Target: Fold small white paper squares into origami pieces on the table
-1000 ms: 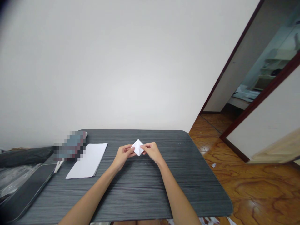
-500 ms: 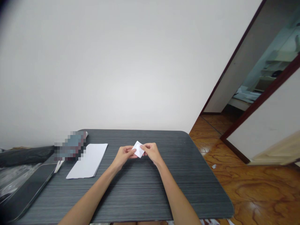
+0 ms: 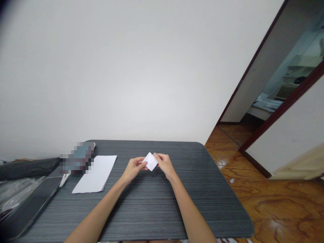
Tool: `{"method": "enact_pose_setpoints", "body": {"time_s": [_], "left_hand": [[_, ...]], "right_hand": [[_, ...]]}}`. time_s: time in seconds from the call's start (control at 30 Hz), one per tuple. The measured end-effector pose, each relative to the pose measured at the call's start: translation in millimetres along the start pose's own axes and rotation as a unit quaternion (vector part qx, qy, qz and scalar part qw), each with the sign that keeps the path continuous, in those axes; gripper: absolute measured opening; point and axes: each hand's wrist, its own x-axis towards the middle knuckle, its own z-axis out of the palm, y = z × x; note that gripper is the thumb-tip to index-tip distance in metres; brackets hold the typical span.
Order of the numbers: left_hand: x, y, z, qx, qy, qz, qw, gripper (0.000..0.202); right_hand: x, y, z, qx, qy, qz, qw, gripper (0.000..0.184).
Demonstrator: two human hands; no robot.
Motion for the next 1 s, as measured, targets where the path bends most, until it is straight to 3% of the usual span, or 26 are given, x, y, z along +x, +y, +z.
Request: {"method": "enact_pose_setpoints", "body": {"time_s": [0.17, 0.27, 0.47, 0.6, 0.77, 1.0], "left_hand": [[1, -3, 0.4, 0.032, -0.012, 0.01, 0.999, 0.035], [0, -3, 0.5, 0.063, -0.013, 0.015, 0.998, 0.034], [-1, -1, -3.2, 0.199, 0.058, 0.1, 0.973, 0.027], [-4, 4, -2.7, 0.218, 0.121, 0.159, 0.955, 0.024], [-11, 12, -0.1, 0.282, 0.226, 0.271, 0.892, 0.018], [-12, 10, -1.8, 0.334, 0.194, 0.391, 0.836, 0.021]], "right_hand": [[1, 0, -6, -0.013, -0.025, -0.006, 1.0, 0.026], [1, -1, -8, -0.076, -0.032, -0.027, 0.996, 0.024], [-8, -8, 1, -0.233, -0.037, -0.131, 0.963, 0.019], [-9, -15, -2, -0.166, -0.051, -0.105, 0.979, 0.019], [-7, -23, -10, -0.062, -0.002, -0.036, 0.997, 0.03], [-7, -19, -4, -0.049, 0.036, -0.043, 0.997, 0.031]]}}
